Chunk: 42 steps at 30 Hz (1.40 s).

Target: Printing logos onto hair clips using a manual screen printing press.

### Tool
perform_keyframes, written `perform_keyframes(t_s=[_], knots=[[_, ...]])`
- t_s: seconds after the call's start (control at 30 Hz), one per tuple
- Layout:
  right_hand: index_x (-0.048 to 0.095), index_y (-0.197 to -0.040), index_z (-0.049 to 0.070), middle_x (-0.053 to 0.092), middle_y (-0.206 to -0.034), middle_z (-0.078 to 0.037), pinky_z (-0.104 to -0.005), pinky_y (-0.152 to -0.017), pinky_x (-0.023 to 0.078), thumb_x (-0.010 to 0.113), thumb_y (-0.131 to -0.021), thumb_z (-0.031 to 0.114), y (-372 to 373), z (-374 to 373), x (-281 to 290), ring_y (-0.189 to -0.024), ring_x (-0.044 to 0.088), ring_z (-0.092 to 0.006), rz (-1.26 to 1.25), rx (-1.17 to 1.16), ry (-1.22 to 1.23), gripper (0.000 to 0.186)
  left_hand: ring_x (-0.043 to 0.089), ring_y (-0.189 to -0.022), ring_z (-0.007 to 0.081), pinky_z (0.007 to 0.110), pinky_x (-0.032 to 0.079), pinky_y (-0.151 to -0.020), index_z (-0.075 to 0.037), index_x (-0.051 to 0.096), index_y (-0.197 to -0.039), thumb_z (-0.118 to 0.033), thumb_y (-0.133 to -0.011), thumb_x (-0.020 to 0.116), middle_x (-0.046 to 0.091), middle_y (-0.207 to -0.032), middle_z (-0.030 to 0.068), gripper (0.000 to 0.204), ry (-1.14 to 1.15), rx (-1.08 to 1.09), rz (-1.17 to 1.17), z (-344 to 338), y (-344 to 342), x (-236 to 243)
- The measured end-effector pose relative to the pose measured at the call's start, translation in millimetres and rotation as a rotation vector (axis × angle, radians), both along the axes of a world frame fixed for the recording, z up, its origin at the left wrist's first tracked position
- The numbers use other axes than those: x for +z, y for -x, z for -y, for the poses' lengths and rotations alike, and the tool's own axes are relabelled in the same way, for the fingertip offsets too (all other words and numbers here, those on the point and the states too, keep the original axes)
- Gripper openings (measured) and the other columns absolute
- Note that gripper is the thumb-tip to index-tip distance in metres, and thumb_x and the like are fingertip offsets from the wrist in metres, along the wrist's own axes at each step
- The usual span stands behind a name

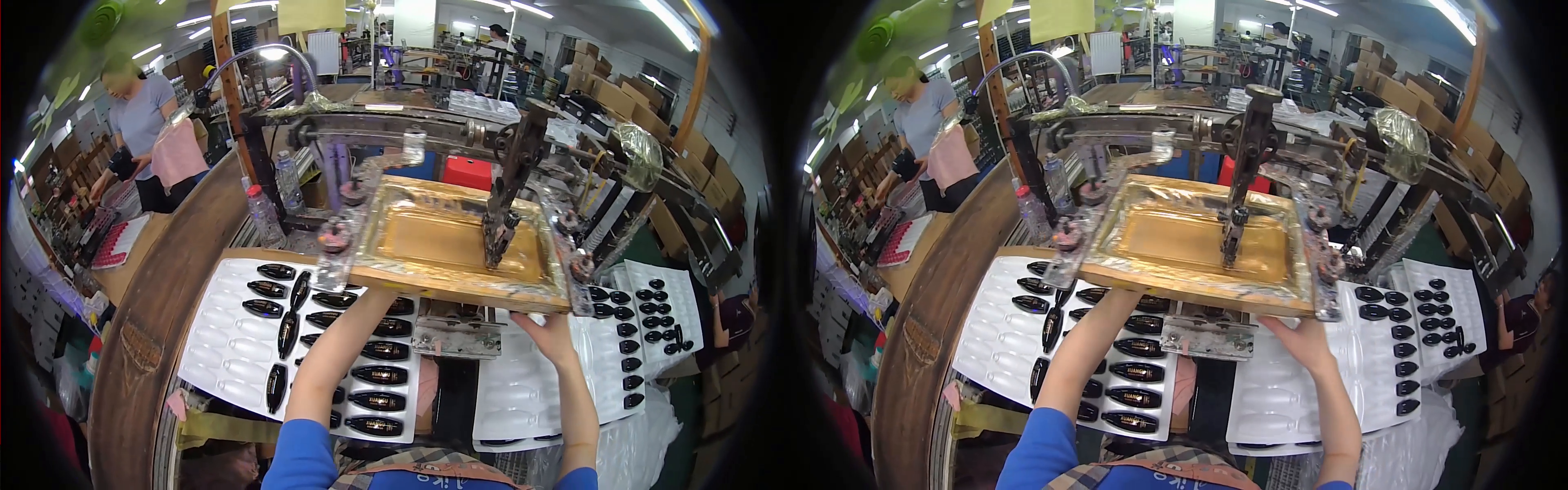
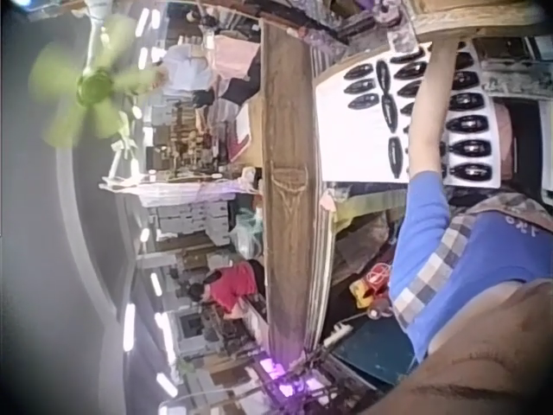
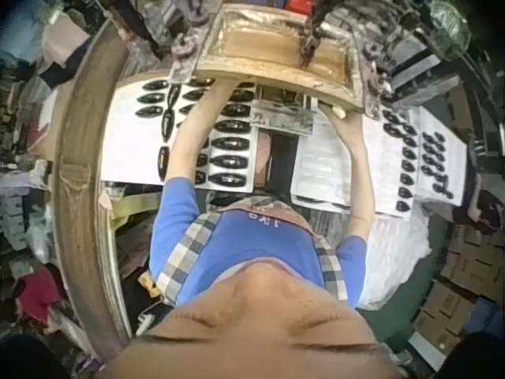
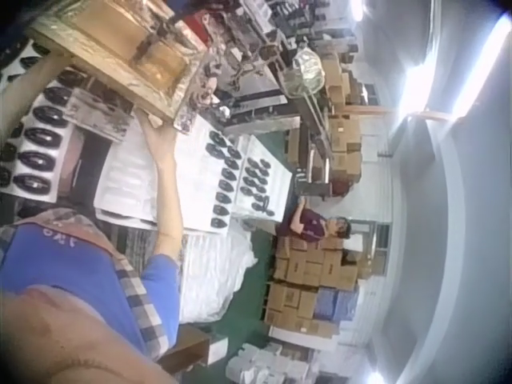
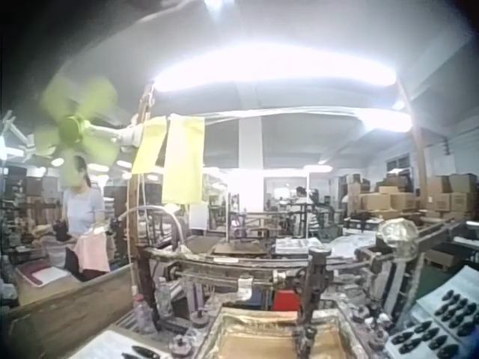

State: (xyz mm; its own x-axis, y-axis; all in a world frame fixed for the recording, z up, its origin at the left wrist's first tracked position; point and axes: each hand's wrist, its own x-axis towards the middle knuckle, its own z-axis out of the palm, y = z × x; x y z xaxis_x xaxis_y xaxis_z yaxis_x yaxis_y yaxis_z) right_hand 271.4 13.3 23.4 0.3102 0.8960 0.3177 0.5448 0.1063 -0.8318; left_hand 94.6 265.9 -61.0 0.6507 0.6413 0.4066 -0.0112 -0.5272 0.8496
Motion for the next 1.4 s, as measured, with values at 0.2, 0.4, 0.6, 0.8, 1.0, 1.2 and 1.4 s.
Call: perform_keyframes(t_s=[0.2, 0.4, 0.6, 0.8, 1.0, 1.2, 1.4], knots=[[0.053, -0.104, 0.002, 0.058, -0.097, -0.016, -0.0335, -0.081, 0.040, 0.065, -0.073, 0.038, 47.4, -40.0, 7.2, -0.092, 0.053, -0.0285, 0.368, 0.057, 0.140, 0.050, 0.053, -0.072, 0.0064, 0.019, 0.043, -0.066, -0.001, 0.061, -0.093, -0.011, -0.083, 0.055, 0.060, -0.082, 0.0009, 0.015, 0.227, 0.088, 0.387, 1.2, 85.0, 44.5], [0.044, -0.116, -0.004, 0.045, -0.120, -0.020, -0.0342, -0.096, 0.029, 0.059, -0.077, 0.020, -27.3, 9.0, -38.3, -0.114, 0.039, -0.0296, 0.163, -0.190, 0.157, 0.048, 0.053, -0.064, 0.0074, 0.019, 0.044, -0.057, -0.001, 0.050, -0.104, -0.007, -0.081, 0.056, 0.058, -0.074, 0.0043, 0.025, 0.190, 0.727, 0.222, 0.6, 255.9, 15.5], [0.053, -0.103, -0.002, 0.057, -0.100, -0.019, -0.0385, -0.084, 0.040, 0.048, -0.083, 0.019, -156.5, 33.4, -72.4, -0.095, 0.053, -0.0329, 0.851, -0.586, 0.455, 0.030, 0.055, -0.061, 0.0106, 0.021, 0.045, -0.052, -0.001, 0.051, -0.097, -0.009, -0.080, 0.058, 0.057, -0.068, 0.0062, 0.020, 0.238, 1.079, 0.065, 2.4, 351.1, -74.3], [0.053, -0.094, 0.000, 0.055, -0.100, -0.022, -0.0409, -0.077, 0.044, 0.058, -0.074, 0.030, -212.5, 68.0, -107.3, -0.088, 0.054, -0.0387, 0.661, -0.783, 0.398, 0.036, 0.056, -0.058, 0.0200, 0.030, 0.046, -0.056, 0.000, 0.059, -0.082, -0.011, -0.075, 0.060, 0.057, -0.066, 0.0104, 0.012, -0.057, 1.233, -0.450, -1.1, 347.5, -98.8], [0.042, -0.108, 0.002, 0.048, -0.106, -0.020, -0.0454, -0.071, 0.045, 0.048, -0.083, 0.028, -240.3, 80.0, -109.0, -0.086, 0.053, -0.0394, 0.825, -0.760, 0.479, 0.037, 0.054, -0.066, 0.0180, 0.028, 0.043, -0.059, -0.001, 0.057, -0.090, -0.004, -0.076, 0.056, 0.055, -0.079, 0.0103, 0.015, -0.314, 1.131, -0.205, 22.0, 262.3, -22.8], [0.048, -0.110, -0.001, 0.050, -0.112, -0.012, -0.0282, -0.073, 0.044, 0.054, -0.081, 0.014, -145.8, 78.4, -81.5, -0.089, 0.054, -0.0196, 0.294, -0.411, 0.084, 0.033, 0.048, -0.101, 0.0373, 0.039, 0.036, -0.090, -0.002, 0.053, -0.104, -0.010, -0.074, 0.046, 0.054, -0.103, 0.0220, 0.032, -0.016, 0.335, -0.269, 58.0, 102.9, 33.0], [0.049, -0.110, 0.000, 0.054, -0.108, -0.011, -0.0279, -0.078, 0.043, 0.066, -0.072, 0.010, -38.7, 33.9, -26.1, -0.095, 0.051, -0.0137, -0.006, -0.121, 0.098, 0.043, 0.053, -0.093, 0.0230, 0.033, 0.041, -0.085, -0.003, 0.054, -0.103, -0.021, -0.083, 0.048, 0.059, -0.095, 0.0119, 0.027, -0.303, 0.007, 0.082, 34.2, -4.0, 17.0]])
